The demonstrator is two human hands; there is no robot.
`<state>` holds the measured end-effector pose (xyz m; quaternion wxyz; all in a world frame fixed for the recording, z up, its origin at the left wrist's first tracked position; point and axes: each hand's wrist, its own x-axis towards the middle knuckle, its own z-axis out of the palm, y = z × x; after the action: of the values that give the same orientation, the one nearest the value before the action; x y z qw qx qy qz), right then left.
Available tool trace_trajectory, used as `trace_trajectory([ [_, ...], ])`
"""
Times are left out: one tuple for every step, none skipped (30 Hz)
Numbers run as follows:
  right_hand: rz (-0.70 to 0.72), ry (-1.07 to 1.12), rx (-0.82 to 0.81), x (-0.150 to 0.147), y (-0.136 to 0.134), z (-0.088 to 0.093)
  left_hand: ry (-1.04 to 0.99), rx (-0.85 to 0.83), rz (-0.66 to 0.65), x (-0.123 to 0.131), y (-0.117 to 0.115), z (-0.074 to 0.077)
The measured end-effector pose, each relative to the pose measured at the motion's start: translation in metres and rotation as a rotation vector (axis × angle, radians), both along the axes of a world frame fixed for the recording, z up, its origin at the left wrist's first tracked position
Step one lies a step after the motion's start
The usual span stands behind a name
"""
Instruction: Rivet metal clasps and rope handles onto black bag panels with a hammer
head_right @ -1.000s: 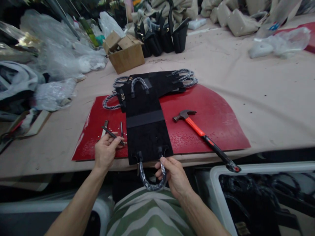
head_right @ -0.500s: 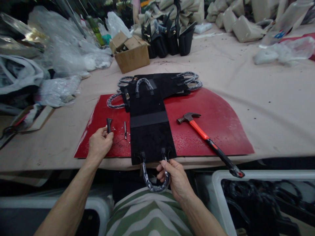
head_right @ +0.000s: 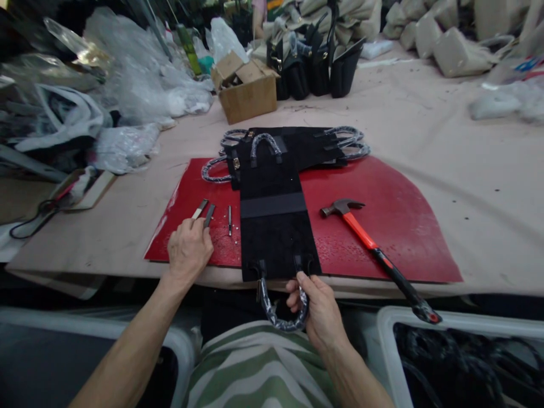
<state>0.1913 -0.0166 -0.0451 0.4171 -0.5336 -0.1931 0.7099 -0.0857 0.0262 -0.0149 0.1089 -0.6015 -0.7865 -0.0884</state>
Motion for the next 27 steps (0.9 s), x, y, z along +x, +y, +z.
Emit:
trace_trajectory([
  [0.021, -0.015, 0.005, 0.0, 0.0, -0.001, -0.031, 0.049, -0.078, 0.005, -0.005, -0.001],
  [0.041, -0.036, 0.016, 0.0, -0.001, -0.002, -0.101, 0.09, -0.173, 0.012, -0.011, -0.003],
  [0.06, -0.06, 0.03, -0.001, -0.002, -0.003, -0.204, 0.114, -0.276, 0.021, -0.018, -0.005],
  [0.081, -0.082, 0.044, -0.002, -0.004, -0.004, -0.315, 0.124, -0.376, 0.029, -0.025, -0.008],
  [0.106, -0.102, 0.057, -0.003, -0.006, -0.006, -0.409, 0.123, -0.465, 0.038, -0.031, -0.011],
  [0.132, -0.122, 0.073, -0.004, -0.008, -0.008, -0.474, 0.117, -0.536, 0.045, -0.037, -0.015],
  [0.161, -0.147, 0.093, -0.005, -0.011, -0.01, -0.504, 0.112, -0.589, 0.051, -0.043, -0.019],
  [0.196, -0.184, 0.115, -0.006, -0.012, -0.011, -0.505, 0.112, -0.624, 0.056, -0.046, -0.022],
  [0.238, -0.241, 0.138, -0.006, -0.014, -0.012, -0.49, 0.117, -0.64, 0.058, -0.049, -0.025],
  [0.28, -0.317, 0.168, -0.005, -0.015, -0.011, -0.473, 0.121, -0.645, 0.06, -0.05, -0.027],
  [0.32, -0.409, 0.204, -0.003, -0.015, -0.01, -0.457, 0.121, -0.646, 0.06, -0.051, -0.028],
  [0.354, -0.511, 0.246, 0.0, -0.015, -0.008, -0.442, 0.116, -0.649, 0.059, -0.051, -0.029],
  [0.379, -0.613, 0.294, 0.003, -0.014, -0.006, -0.425, 0.107, -0.657, 0.058, -0.05, -0.029],
  [0.394, -0.703, 0.345, 0.007, -0.013, -0.003, -0.407, 0.1, -0.671, 0.056, -0.049, -0.029],
  [0.4, -0.765, 0.389, 0.011, -0.013, -0.001, -0.39, 0.098, -0.686, 0.055, -0.049, -0.028],
  [0.405, -0.782, 0.414, 0.014, -0.012, 0.001, -0.375, 0.1, -0.7, 0.054, -0.049, -0.028],
  [0.417, -0.744, 0.413, 0.018, -0.011, 0.001, -0.36, 0.104, -0.711, 0.053, -0.049, -0.028],
  [0.431, -0.661, 0.386, 0.02, -0.01, 0.0, -0.346, 0.107, -0.718, 0.053, -0.049, -0.028],
  [0.438, -0.552, 0.341, 0.022, -0.01, -0.001, -0.333, 0.108, -0.722, 0.052, -0.05, -0.028],
  [0.436, -0.442, 0.289, 0.024, -0.01, -0.004, -0.32, 0.106, -0.725, 0.052, -0.051, -0.028],
  [0.425, -0.353, 0.246, 0.025, -0.011, -0.006, -0.309, 0.101, -0.729, 0.052, -0.051, -0.028],
  [0.408, -0.296, 0.22, 0.026, -0.011, -0.008, -0.299, 0.097, -0.734, 0.052, -0.052, -0.028],
  [0.387, -0.267, 0.209, 0.027, -0.01, -0.009, -0.293, 0.095, -0.739, 0.052, -0.053, -0.029],
  [0.365, -0.256, 0.21, 0.029, -0.009, -0.008, -0.291, 0.095, -0.743, 0.051, -0.053, -0.029],
  [0.35, -0.252, 0.215, 0.03, -0.007, -0.007, -0.288, 0.098, -0.744, 0.051, -0.052, -0.03],
  [0.336, -0.247, 0.217, 0.032, -0.005, -0.004, -0.284, 0.108, -0.742, 0.051, -0.052, -0.031],
  [0.323, -0.237, 0.212, 0.034, -0.002, 0.0, -0.279, 0.122, -0.739, 0.05, -0.051, -0.032],
])
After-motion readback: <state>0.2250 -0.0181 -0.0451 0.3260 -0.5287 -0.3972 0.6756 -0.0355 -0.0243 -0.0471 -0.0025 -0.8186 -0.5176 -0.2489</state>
